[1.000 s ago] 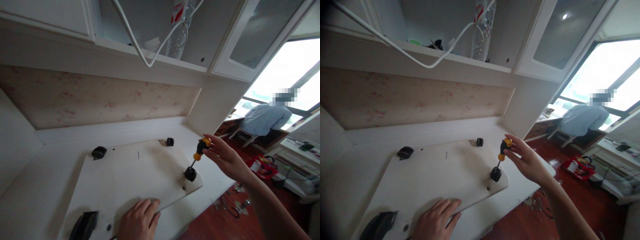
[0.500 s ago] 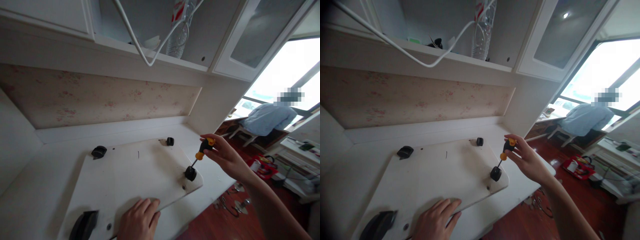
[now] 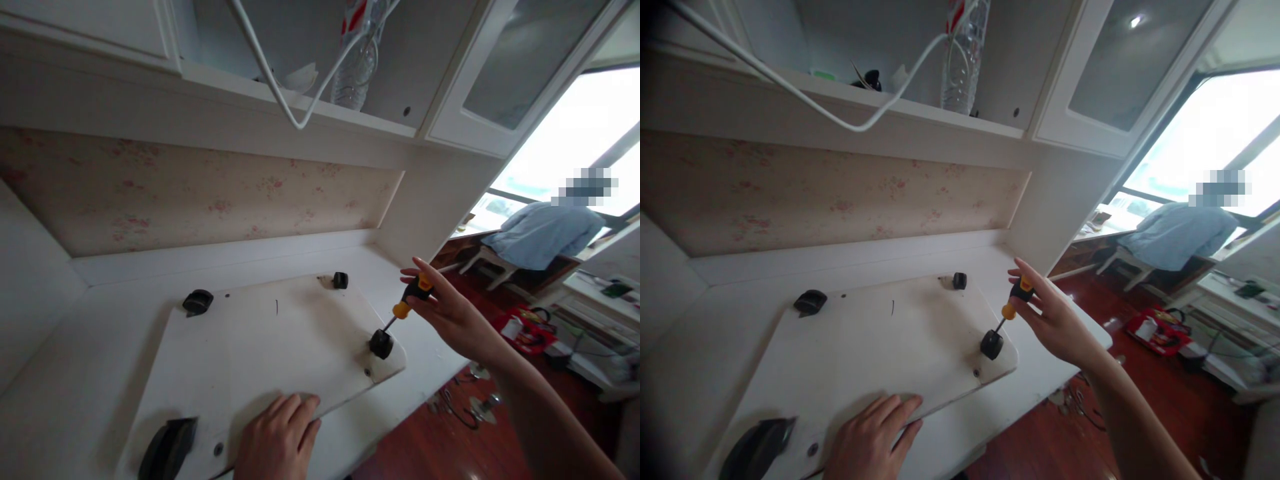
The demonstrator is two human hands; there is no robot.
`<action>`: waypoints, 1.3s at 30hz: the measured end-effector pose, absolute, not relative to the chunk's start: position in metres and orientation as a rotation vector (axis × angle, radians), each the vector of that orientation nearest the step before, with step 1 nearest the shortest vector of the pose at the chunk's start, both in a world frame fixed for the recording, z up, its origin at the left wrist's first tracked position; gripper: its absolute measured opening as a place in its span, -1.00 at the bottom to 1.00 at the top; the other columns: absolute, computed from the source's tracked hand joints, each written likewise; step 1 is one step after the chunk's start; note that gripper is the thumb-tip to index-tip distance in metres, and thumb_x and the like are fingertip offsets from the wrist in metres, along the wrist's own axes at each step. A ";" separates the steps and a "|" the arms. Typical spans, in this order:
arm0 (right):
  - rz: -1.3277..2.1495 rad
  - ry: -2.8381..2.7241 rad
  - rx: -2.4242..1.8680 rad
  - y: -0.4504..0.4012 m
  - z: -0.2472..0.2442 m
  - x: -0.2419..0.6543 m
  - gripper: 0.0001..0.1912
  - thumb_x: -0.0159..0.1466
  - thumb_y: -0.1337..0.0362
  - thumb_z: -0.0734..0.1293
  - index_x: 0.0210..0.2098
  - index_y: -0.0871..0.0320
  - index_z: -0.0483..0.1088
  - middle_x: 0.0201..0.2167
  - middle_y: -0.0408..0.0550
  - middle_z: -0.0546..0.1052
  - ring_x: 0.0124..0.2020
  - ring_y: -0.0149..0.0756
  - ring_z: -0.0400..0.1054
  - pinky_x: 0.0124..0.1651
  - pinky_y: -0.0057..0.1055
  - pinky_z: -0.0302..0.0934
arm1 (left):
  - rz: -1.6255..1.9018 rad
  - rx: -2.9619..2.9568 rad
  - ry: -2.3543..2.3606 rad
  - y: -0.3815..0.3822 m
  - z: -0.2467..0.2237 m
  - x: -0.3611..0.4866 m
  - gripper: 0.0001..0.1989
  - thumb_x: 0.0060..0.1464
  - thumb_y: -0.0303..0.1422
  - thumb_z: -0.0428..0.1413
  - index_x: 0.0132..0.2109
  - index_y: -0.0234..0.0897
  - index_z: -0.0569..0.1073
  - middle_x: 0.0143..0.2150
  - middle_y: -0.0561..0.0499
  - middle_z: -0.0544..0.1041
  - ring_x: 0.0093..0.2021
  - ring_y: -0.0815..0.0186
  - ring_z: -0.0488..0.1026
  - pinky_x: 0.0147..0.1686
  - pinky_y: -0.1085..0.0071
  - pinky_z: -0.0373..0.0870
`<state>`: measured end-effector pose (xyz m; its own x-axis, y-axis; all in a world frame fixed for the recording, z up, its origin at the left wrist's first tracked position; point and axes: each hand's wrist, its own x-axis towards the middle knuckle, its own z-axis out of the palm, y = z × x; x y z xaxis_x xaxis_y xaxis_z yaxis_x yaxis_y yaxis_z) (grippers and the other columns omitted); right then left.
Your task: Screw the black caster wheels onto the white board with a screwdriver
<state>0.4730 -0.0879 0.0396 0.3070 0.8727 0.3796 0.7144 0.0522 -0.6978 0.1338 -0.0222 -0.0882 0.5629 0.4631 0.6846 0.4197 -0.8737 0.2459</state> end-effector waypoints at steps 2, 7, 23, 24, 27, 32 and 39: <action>0.221 -1.464 -1.688 -0.089 0.039 0.473 -0.40 0.42 -0.03 0.37 0.39 -0.13 0.26 0.23 0.07 0.49 0.27 -0.10 0.46 0.17 -0.17 0.55 | 1.226 2.735 0.772 -0.022 -0.087 0.134 -0.46 0.56 -0.17 -0.30 -0.15 -0.09 0.56 -0.37 0.17 0.66 -0.44 0.35 0.62 -0.45 0.34 0.46; 0.196 -1.402 -1.733 -0.086 0.041 0.474 -0.38 0.31 -0.07 0.48 0.25 0.02 0.34 -0.04 0.04 0.60 -0.08 -0.17 0.61 0.04 -0.19 0.59 | 1.237 2.723 0.780 -0.022 -0.088 0.134 -0.49 0.56 -0.17 -0.28 -0.13 -0.08 0.54 -0.38 0.19 0.65 -0.43 0.35 0.62 -0.43 0.35 0.47; 0.078 -1.296 -1.845 -0.082 0.046 0.468 -0.29 0.17 -0.21 0.54 0.15 0.01 0.40 -0.17 -0.02 0.59 -0.20 -0.17 0.56 0.00 -0.11 0.56 | 1.244 2.702 0.809 -0.023 -0.091 0.135 -0.48 0.56 -0.16 -0.28 -0.14 -0.08 0.56 -0.37 0.17 0.65 -0.43 0.35 0.60 -0.42 0.34 0.43; 0.009 -1.260 -1.900 -0.082 0.046 0.468 -0.26 0.12 -0.25 0.55 0.13 0.03 0.43 -0.22 -0.04 0.57 -0.26 -0.19 0.54 -0.04 -0.11 0.56 | 1.247 2.700 0.810 -0.023 -0.091 0.135 -0.47 0.56 -0.16 -0.28 -0.14 -0.08 0.56 -0.38 0.18 0.64 -0.43 0.35 0.60 -0.42 0.35 0.43; 0.015 -1.236 -1.933 -0.080 0.048 0.469 -0.22 0.10 -0.30 0.53 0.12 0.05 0.46 -0.26 -0.05 0.54 -0.27 -0.23 0.50 -0.03 -0.12 0.54 | 1.241 2.691 0.800 -0.023 -0.091 0.134 -0.45 0.56 -0.14 -0.30 -0.15 -0.08 0.56 -0.38 0.18 0.64 -0.43 0.36 0.59 -0.43 0.36 0.42; 0.194 -1.313 -1.835 -0.083 0.048 0.465 -0.21 0.20 -0.27 0.47 0.27 -0.02 0.34 0.05 0.06 0.55 -0.06 -0.17 0.56 0.09 -0.14 0.53 | 1.222 2.707 0.805 -0.024 -0.092 0.134 -0.46 0.56 -0.15 -0.30 -0.13 -0.06 0.55 -0.35 0.20 0.65 -0.41 0.36 0.61 -0.41 0.34 0.44; 0.269 -1.347 -1.681 -0.083 0.045 0.466 -0.38 0.33 -0.13 0.43 0.27 -0.02 0.34 0.08 0.07 0.57 -0.01 -0.19 0.60 0.05 -0.27 0.57 | 1.203 2.716 0.790 -0.024 -0.093 0.133 -0.49 0.56 -0.17 -0.30 -0.12 -0.06 0.53 -0.37 0.19 0.63 -0.41 0.36 0.60 -0.41 0.35 0.43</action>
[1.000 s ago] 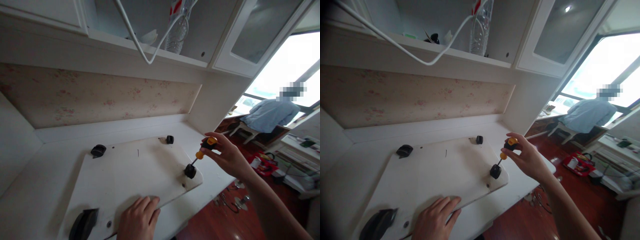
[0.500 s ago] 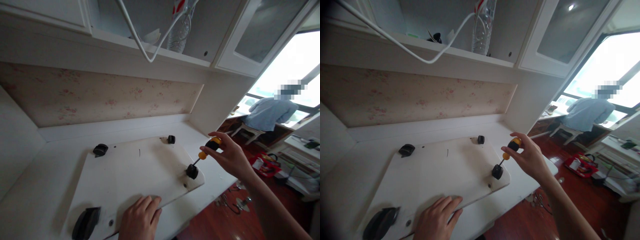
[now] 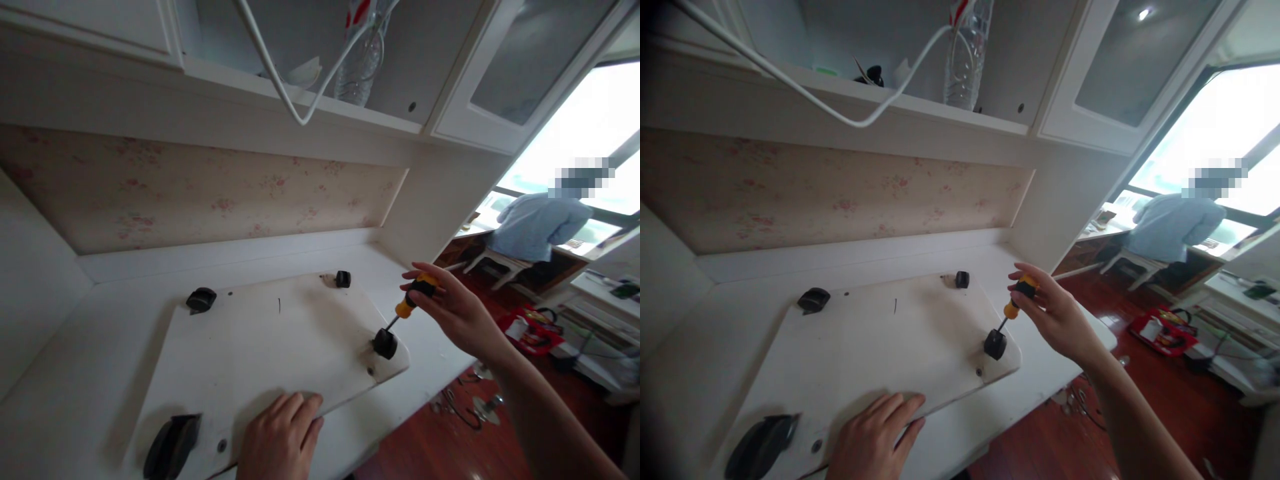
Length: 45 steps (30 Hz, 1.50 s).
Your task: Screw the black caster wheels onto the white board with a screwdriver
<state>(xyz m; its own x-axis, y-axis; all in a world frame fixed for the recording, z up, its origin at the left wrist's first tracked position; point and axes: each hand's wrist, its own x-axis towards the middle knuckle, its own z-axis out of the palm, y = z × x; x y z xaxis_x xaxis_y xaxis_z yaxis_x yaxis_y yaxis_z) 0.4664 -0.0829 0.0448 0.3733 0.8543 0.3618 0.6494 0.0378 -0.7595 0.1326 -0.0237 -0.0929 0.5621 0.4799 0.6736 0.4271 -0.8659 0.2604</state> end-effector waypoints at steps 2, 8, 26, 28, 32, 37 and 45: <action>0.229 -1.321 -1.700 -0.081 0.044 0.468 -0.40 0.28 -0.15 0.47 0.15 0.06 0.42 -0.03 0.08 0.61 -0.09 -0.18 0.62 -0.01 -0.28 0.59 | 1.202 2.719 0.785 -0.023 -0.094 0.133 -0.50 0.56 -0.16 -0.29 -0.11 -0.06 0.53 -0.37 0.18 0.63 -0.41 0.35 0.61 -0.41 0.35 0.43; 0.107 -1.308 -1.874 -0.081 0.047 0.469 -0.32 0.22 -0.25 0.47 0.14 0.06 0.46 -0.11 0.06 0.63 -0.20 -0.18 0.61 -0.03 -0.19 0.59 | 1.218 2.721 0.792 -0.024 -0.094 0.135 -0.50 0.56 -0.17 -0.28 -0.13 -0.05 0.53 -0.38 0.19 0.62 -0.43 0.34 0.60 -0.42 0.33 0.44; 0.092 -1.380 -1.867 -0.078 0.043 0.465 -0.37 0.29 -0.20 0.45 0.18 0.03 0.42 -0.10 0.02 0.61 -0.20 -0.18 0.63 -0.09 -0.24 0.59 | 1.236 2.729 0.783 -0.022 -0.093 0.135 -0.50 0.56 -0.17 -0.30 -0.12 -0.06 0.52 -0.37 0.21 0.63 -0.42 0.35 0.61 -0.41 0.35 0.46; -0.033 -1.313 -1.870 -0.075 0.041 0.465 -0.37 0.22 -0.22 0.49 0.08 0.07 0.45 -0.17 0.01 0.58 -0.25 -0.20 0.58 -0.13 -0.22 0.59 | 1.232 2.726 0.788 -0.023 -0.094 0.135 -0.50 0.56 -0.16 -0.29 -0.12 -0.06 0.52 -0.36 0.21 0.64 -0.41 0.35 0.61 -0.40 0.36 0.47; 0.067 -1.271 -1.841 -0.074 0.038 0.467 -0.37 0.26 -0.21 0.47 0.12 0.07 0.42 -0.14 0.01 0.54 -0.17 -0.20 0.56 -0.08 -0.20 0.61 | 1.241 2.713 0.779 -0.024 -0.093 0.136 -0.48 0.56 -0.17 -0.31 -0.12 -0.07 0.53 -0.37 0.20 0.64 -0.42 0.36 0.60 -0.41 0.36 0.45; 0.208 -1.329 -1.642 -0.078 0.038 0.469 -0.34 0.36 -0.06 0.44 0.36 -0.09 0.25 0.20 0.10 0.48 0.12 -0.11 0.55 0.03 -0.22 0.60 | 1.207 2.716 0.793 -0.024 -0.091 0.133 -0.48 0.56 -0.16 -0.29 -0.13 -0.07 0.54 -0.38 0.18 0.64 -0.41 0.35 0.60 -0.42 0.34 0.45; 0.279 -1.324 -1.639 -0.085 0.042 0.473 -0.45 0.39 -0.06 0.41 0.30 -0.06 0.43 0.22 0.09 0.55 0.17 -0.10 0.55 0.19 -0.20 0.54 | 1.201 2.718 0.799 -0.024 -0.094 0.133 -0.47 0.56 -0.16 -0.30 -0.13 -0.06 0.55 -0.37 0.20 0.64 -0.41 0.36 0.61 -0.42 0.35 0.46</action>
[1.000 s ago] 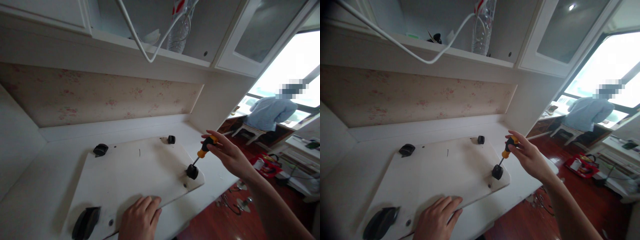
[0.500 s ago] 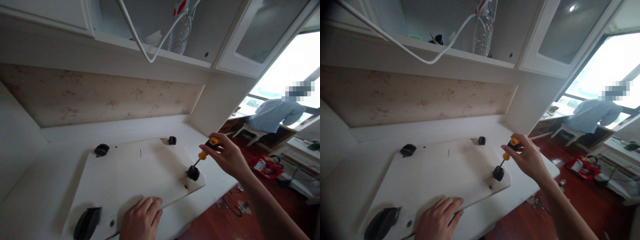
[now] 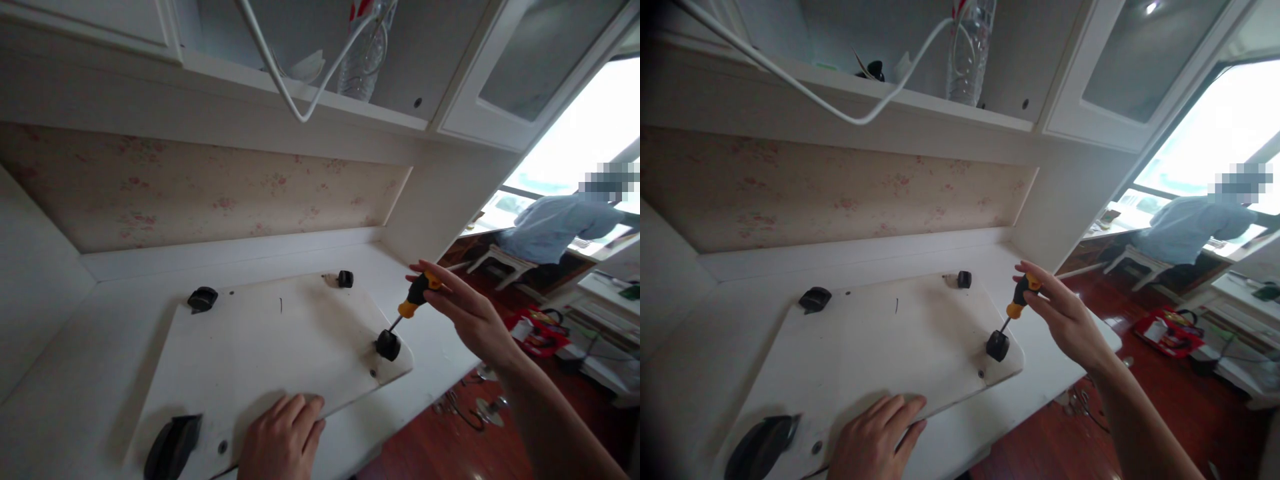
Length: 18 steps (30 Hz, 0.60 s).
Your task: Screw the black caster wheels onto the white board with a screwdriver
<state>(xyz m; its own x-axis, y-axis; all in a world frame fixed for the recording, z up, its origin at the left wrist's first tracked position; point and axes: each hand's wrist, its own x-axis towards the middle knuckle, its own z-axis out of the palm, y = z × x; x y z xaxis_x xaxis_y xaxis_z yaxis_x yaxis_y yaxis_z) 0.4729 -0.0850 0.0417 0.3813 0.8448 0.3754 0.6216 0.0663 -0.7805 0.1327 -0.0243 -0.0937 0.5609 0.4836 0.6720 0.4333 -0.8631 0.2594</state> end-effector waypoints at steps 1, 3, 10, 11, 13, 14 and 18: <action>0.277 -1.322 -1.627 -0.085 0.042 0.473 -0.45 0.39 -0.06 0.40 0.31 -0.07 0.42 0.23 0.08 0.55 0.18 -0.10 0.55 0.20 -0.20 0.54 | 1.205 2.720 0.804 -0.024 -0.094 0.133 -0.48 0.56 -0.16 -0.29 -0.13 -0.06 0.55 -0.36 0.20 0.64 -0.41 0.36 0.61 -0.41 0.35 0.47; 0.258 -1.333 -1.608 -0.084 0.041 0.472 -0.46 0.38 -0.04 0.42 0.29 -0.05 0.44 0.16 0.07 0.59 0.14 -0.11 0.58 0.17 -0.20 0.56 | 1.218 2.726 0.804 -0.024 -0.095 0.133 -0.50 0.56 -0.16 -0.27 -0.12 -0.06 0.55 -0.36 0.21 0.65 -0.40 0.35 0.61 -0.41 0.34 0.47; 0.165 -1.304 -1.619 -0.080 0.040 0.465 -0.54 0.31 -0.02 0.49 0.10 0.07 0.53 -0.01 0.05 0.63 -0.07 -0.16 0.64 -0.08 -0.28 0.66 | 1.202 2.725 0.796 -0.025 -0.095 0.134 -0.51 0.56 -0.17 -0.27 -0.11 -0.07 0.54 -0.37 0.19 0.64 -0.41 0.35 0.61 -0.39 0.34 0.46; 0.148 -1.291 -1.624 -0.079 0.040 0.465 -0.53 0.30 -0.02 0.50 0.10 0.08 0.53 -0.01 0.06 0.63 -0.07 -0.15 0.64 -0.09 -0.28 0.66 | 1.187 2.724 0.797 -0.026 -0.095 0.134 -0.51 0.56 -0.17 -0.27 -0.10 -0.07 0.55 -0.36 0.19 0.64 -0.40 0.35 0.61 -0.40 0.33 0.46; 0.117 -1.261 -1.630 -0.080 0.039 0.465 -0.51 0.29 -0.03 0.50 0.11 0.09 0.52 -0.02 0.07 0.64 -0.07 -0.14 0.64 -0.10 -0.28 0.66 | 1.168 2.720 0.814 -0.027 -0.096 0.133 -0.52 0.56 -0.17 -0.26 -0.09 -0.06 0.55 -0.35 0.19 0.65 -0.38 0.34 0.61 -0.39 0.32 0.46; 0.108 -1.251 -1.633 -0.080 0.039 0.466 -0.50 0.30 -0.03 0.50 0.12 0.08 0.52 -0.02 0.06 0.64 -0.06 -0.13 0.64 -0.09 -0.28 0.66 | 1.165 2.715 0.816 -0.027 -0.096 0.133 -0.52 0.56 -0.17 -0.26 -0.09 -0.06 0.55 -0.34 0.19 0.65 -0.38 0.34 0.61 -0.38 0.32 0.47; 0.145 -1.321 -1.641 -0.082 0.039 0.468 -0.47 0.35 0.00 0.46 0.25 0.00 0.45 0.14 0.06 0.60 0.10 -0.09 0.59 0.07 -0.22 0.62 | 1.138 2.696 0.810 -0.028 -0.095 0.132 -0.53 0.55 -0.17 -0.24 -0.10 -0.08 0.56 -0.34 0.16 0.64 -0.38 0.34 0.60 -0.38 0.32 0.45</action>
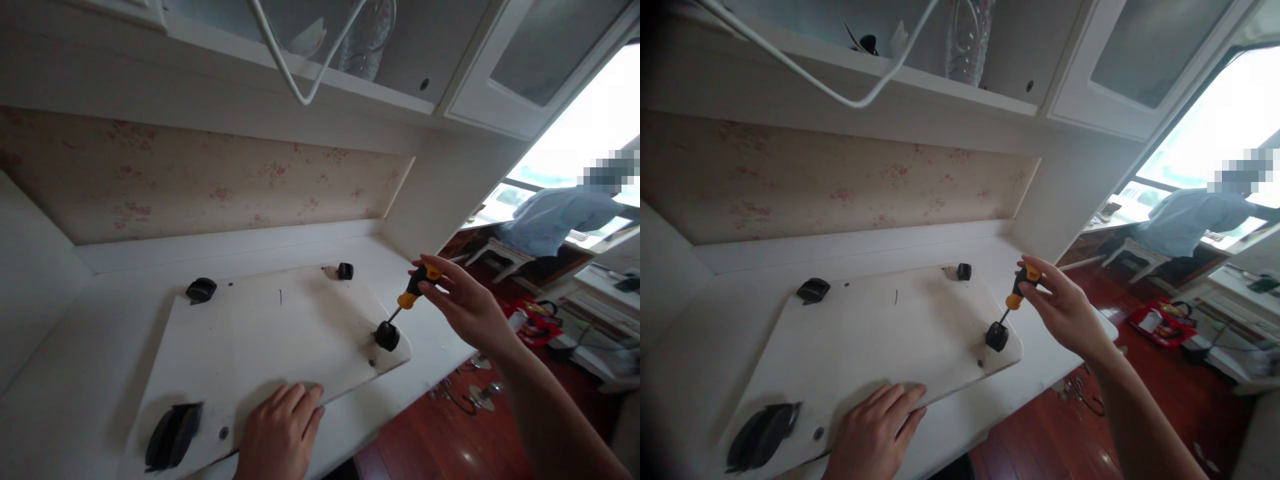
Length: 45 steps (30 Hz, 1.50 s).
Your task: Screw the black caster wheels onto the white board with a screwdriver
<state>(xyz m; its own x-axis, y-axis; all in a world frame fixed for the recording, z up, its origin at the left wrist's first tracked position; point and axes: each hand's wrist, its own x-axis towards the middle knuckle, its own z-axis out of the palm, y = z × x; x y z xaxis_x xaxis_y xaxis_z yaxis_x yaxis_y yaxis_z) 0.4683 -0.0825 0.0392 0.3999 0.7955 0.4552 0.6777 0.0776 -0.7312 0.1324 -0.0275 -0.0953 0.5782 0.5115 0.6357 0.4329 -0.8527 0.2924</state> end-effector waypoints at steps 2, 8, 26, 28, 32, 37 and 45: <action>0.192 -1.376 -1.622 -0.083 0.040 0.469 -0.48 0.37 0.04 0.44 0.28 -0.04 0.42 0.21 0.04 0.55 0.18 -0.09 0.55 0.12 -0.20 0.60 | 1.134 2.685 0.806 -0.027 -0.094 0.132 -0.52 0.55 -0.16 -0.23 -0.11 -0.08 0.57 -0.34 0.16 0.64 -0.38 0.34 0.60 -0.39 0.31 0.43; 0.225 -1.364 -1.572 -0.080 0.040 0.466 -0.53 0.35 0.07 0.47 0.21 0.01 0.42 0.04 0.02 0.60 0.04 -0.16 0.61 0.01 -0.29 0.63 | 1.126 2.713 0.794 -0.027 -0.091 0.132 -0.52 0.56 -0.16 -0.22 -0.11 -0.09 0.57 -0.32 0.17 0.66 -0.37 0.33 0.60 -0.37 0.32 0.43; 0.347 -1.490 -1.647 -0.078 0.055 0.480 -0.44 0.36 0.04 0.45 0.28 0.01 0.37 0.11 0.07 0.59 0.06 -0.16 0.62 0.13 -0.23 0.58 | 1.147 2.715 0.787 -0.025 -0.091 0.132 -0.52 0.56 -0.16 -0.21 -0.13 -0.08 0.57 -0.33 0.17 0.66 -0.39 0.35 0.60 -0.36 0.34 0.42; 0.413 -1.521 -1.638 -0.076 0.057 0.483 -0.36 0.36 0.05 0.45 0.36 -0.01 0.29 0.21 0.10 0.55 0.11 -0.13 0.60 0.13 -0.22 0.58 | 1.149 2.709 0.798 -0.025 -0.091 0.132 -0.52 0.55 -0.15 -0.22 -0.14 -0.07 0.57 -0.33 0.18 0.66 -0.38 0.35 0.60 -0.37 0.33 0.42; 0.399 -1.511 -1.654 -0.073 0.052 0.485 -0.28 0.31 -0.02 0.49 0.37 0.01 0.29 0.21 0.12 0.55 0.12 -0.05 0.60 0.16 -0.14 0.57 | 1.121 2.724 0.802 -0.025 -0.094 0.132 -0.52 0.55 -0.14 -0.23 -0.11 -0.06 0.57 -0.33 0.18 0.65 -0.38 0.34 0.60 -0.38 0.32 0.43; 0.307 -1.415 -1.712 -0.075 0.045 0.487 -0.28 0.22 -0.09 0.54 0.25 0.06 0.38 0.01 0.09 0.63 0.01 -0.02 0.64 0.08 -0.11 0.61 | 1.125 2.719 0.766 -0.024 -0.096 0.131 -0.55 0.55 -0.16 -0.21 -0.09 -0.07 0.56 -0.33 0.18 0.65 -0.38 0.35 0.60 -0.37 0.33 0.43; 0.220 -1.295 -1.774 -0.085 0.041 0.484 -0.22 0.13 -0.16 0.58 0.22 0.05 0.40 -0.05 0.06 0.62 -0.07 0.00 0.66 -0.10 -0.23 0.65 | 1.155 2.723 0.771 -0.024 -0.096 0.132 -0.55 0.56 -0.17 -0.22 -0.10 -0.07 0.55 -0.33 0.19 0.66 -0.38 0.36 0.60 -0.33 0.34 0.43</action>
